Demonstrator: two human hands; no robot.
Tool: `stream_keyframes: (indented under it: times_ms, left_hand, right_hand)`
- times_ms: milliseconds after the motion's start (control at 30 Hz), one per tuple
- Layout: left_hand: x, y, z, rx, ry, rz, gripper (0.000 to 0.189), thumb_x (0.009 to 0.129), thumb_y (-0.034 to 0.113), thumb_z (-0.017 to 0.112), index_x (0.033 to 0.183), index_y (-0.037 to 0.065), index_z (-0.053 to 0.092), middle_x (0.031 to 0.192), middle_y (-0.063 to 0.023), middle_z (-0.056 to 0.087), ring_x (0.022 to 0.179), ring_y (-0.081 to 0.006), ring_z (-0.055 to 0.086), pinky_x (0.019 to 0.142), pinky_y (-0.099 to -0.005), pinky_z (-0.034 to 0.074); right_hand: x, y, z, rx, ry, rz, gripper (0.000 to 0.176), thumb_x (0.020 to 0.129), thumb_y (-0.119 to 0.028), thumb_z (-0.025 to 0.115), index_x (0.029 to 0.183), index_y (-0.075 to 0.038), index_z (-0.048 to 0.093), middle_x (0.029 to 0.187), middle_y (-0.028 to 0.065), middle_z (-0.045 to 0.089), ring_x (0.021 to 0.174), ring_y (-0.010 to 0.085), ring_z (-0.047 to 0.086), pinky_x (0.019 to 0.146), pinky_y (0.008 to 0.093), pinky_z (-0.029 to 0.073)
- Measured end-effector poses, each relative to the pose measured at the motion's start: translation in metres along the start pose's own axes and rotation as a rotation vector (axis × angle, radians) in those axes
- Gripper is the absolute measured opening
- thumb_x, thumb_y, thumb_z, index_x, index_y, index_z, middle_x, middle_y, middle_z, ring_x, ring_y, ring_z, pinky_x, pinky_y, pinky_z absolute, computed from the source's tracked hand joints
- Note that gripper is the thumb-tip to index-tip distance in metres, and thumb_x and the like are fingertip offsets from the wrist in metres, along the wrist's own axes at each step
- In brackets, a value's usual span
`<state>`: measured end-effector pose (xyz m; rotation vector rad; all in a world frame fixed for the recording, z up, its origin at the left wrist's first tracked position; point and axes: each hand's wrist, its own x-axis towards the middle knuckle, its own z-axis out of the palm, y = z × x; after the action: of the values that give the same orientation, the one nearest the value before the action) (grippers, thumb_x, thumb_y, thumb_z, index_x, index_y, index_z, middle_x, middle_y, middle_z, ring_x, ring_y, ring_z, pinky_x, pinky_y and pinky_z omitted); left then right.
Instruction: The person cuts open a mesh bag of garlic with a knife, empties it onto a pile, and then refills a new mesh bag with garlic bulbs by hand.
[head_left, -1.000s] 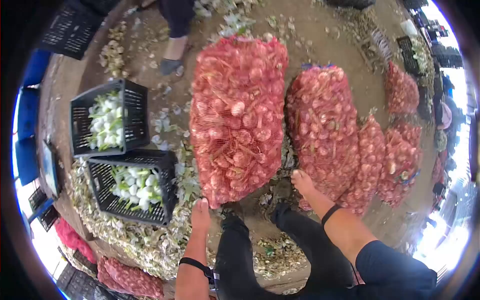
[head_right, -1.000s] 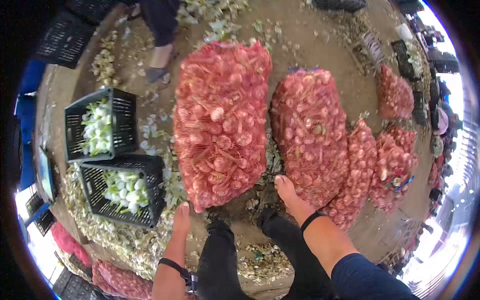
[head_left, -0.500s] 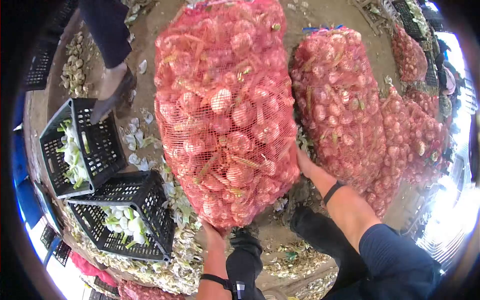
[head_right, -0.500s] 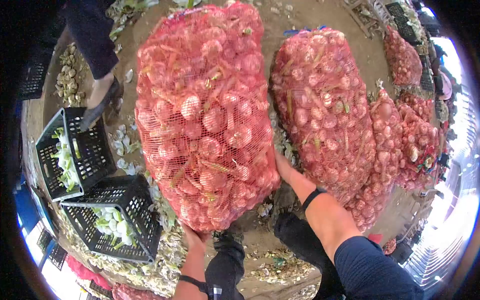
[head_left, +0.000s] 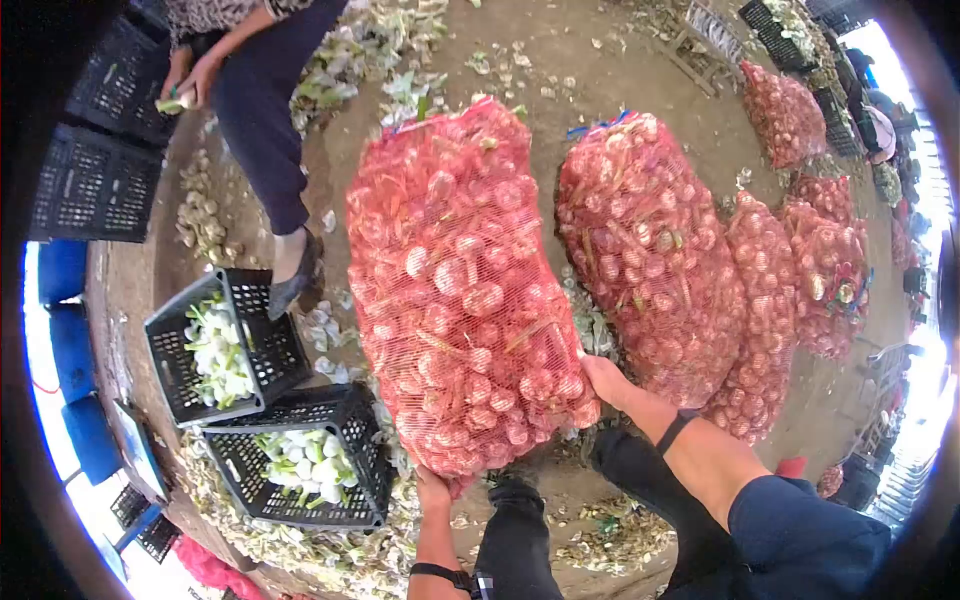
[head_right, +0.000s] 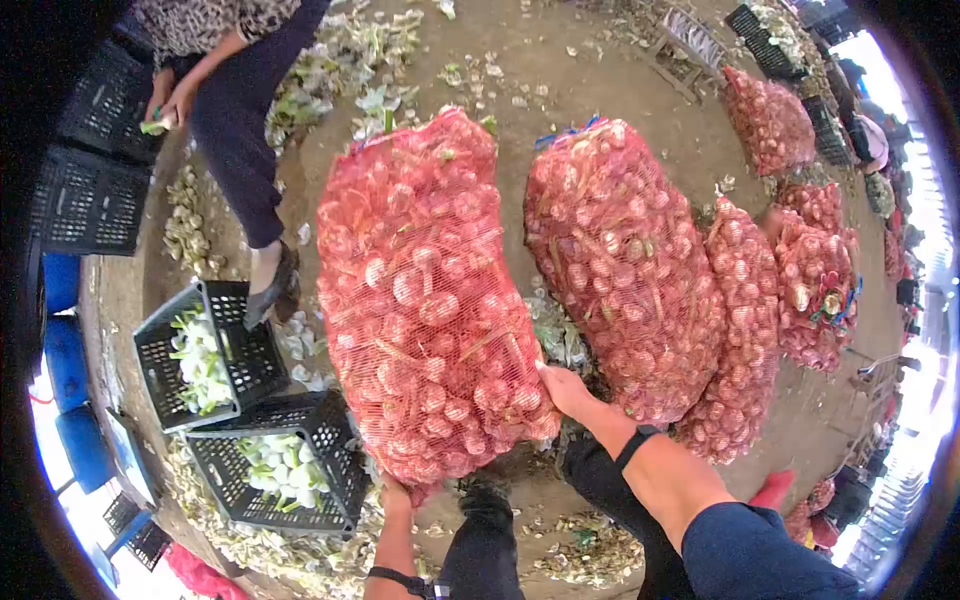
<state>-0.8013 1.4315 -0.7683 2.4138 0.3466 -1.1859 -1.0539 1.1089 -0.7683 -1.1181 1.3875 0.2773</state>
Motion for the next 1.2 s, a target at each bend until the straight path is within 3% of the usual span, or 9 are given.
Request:
stream_keyframes:
  times_ms: [167,233,300,367,433,600,900,1067,1200]
  left_hand:
    - [-0.113,0.085,-0.067,-0.093,-0.231,-0.193,0.091,0.092,0.071,0.027,0.123,-0.011,0.053,0.112,-0.0223,0.062,0.094,-0.0326,0.065,0.078,-0.0423,0.052]
    - [-0.117,0.053,-0.082,0.491,-0.169,0.030,0.103,0.090,0.074,0.008,0.116,-0.010,0.061,0.114,-0.0333,0.061,0.114,-0.0451,0.056,0.097,-0.0481,0.041]
    - [-0.123,0.036,-0.099,0.294,-0.386,-0.067,0.095,0.089,0.076,0.025,0.115,-0.009,0.058,0.098,-0.0212,0.062,0.063,-0.0292,0.062,0.051,-0.0406,0.049]
    - [-0.164,0.056,-0.111,0.193,-0.434,-0.108,0.091,0.090,0.075,0.029,0.111,-0.008,0.060,0.088,-0.0196,0.064,0.063,-0.0283,0.062,0.053,-0.0386,0.049]
    - [-0.228,0.128,-0.134,0.368,-0.523,0.010,0.083,0.091,0.072,0.037,0.109,-0.005,0.061,0.076,-0.0128,0.064,0.062,-0.0245,0.063,0.048,-0.0370,0.046]
    - [-0.189,0.092,-0.093,0.235,-0.706,-0.090,0.043,0.087,0.048,0.068,0.097,0.006,0.061,0.071,-0.0087,0.066,0.052,-0.0132,0.059,0.044,-0.0277,0.044]
    - [-0.226,0.098,-0.071,0.328,-0.745,-0.105,0.038,0.084,0.045,0.066,0.080,0.007,0.066,0.069,-0.0061,0.066,0.049,-0.0122,0.054,0.044,-0.0268,0.042]
    - [-0.268,0.152,-0.108,0.264,-0.548,0.088,0.027,0.081,0.037,0.066,0.081,0.009,0.065,0.065,-0.0010,0.059,0.049,-0.0105,0.050,0.043,-0.0266,0.038]
    - [-0.334,0.271,-0.189,-0.031,-0.682,0.048,0.024,0.081,0.029,0.065,0.096,0.010,0.064,0.070,0.0024,0.058,0.050,-0.0078,0.041,0.045,-0.0256,0.032]
  right_hand:
    - [-0.119,-0.055,-0.019,0.329,-0.071,-0.032,0.048,0.101,-0.038,0.047,0.116,0.005,0.061,0.108,0.0084,0.069,0.097,0.0167,0.062,0.088,0.0330,0.046]
    - [-0.174,-0.078,-0.029,0.529,-0.065,0.030,0.044,0.102,-0.034,0.048,0.118,0.005,0.061,0.108,0.0082,0.068,0.095,0.0151,0.062,0.087,0.0331,0.048]
    - [-0.213,-0.097,-0.044,0.551,-0.096,0.032,0.042,0.100,-0.032,0.052,0.120,0.004,0.060,0.111,0.0064,0.067,0.096,0.0138,0.062,0.086,0.0328,0.049]
    - [-0.254,-0.126,-0.055,0.485,-0.007,0.075,0.043,0.098,-0.032,0.057,0.123,0.003,0.058,0.117,0.0075,0.065,0.100,0.0144,0.062,0.088,0.0331,0.049]
    - [-0.256,-0.133,-0.059,0.566,-0.074,0.020,0.050,0.094,-0.031,0.062,0.129,0.003,0.052,0.120,0.0085,0.062,0.104,0.0151,0.061,0.089,0.0324,0.049]
    - [-0.227,-0.181,-0.054,0.363,-0.055,-0.028,0.068,0.081,-0.032,0.078,0.132,0.002,0.047,0.117,0.0108,0.061,0.107,0.0188,0.059,0.092,0.0343,0.047]
    - [-0.191,-0.087,-0.090,0.359,0.002,0.264,0.050,0.083,-0.035,0.076,0.113,0.004,0.063,0.104,0.0100,0.067,0.089,0.0186,0.065,0.080,0.0344,0.051]
    - [-0.215,-0.151,-0.139,0.662,-0.129,0.177,0.031,0.089,-0.021,0.065,0.108,0.004,0.066,0.099,0.0099,0.069,0.084,0.0189,0.066,0.076,0.0349,0.054]
    - [-0.231,-0.266,-0.192,0.157,-0.076,-0.012,0.031,0.088,-0.024,0.065,0.104,0.003,0.067,0.092,0.0093,0.067,0.081,0.0177,0.065,0.075,0.0333,0.051]
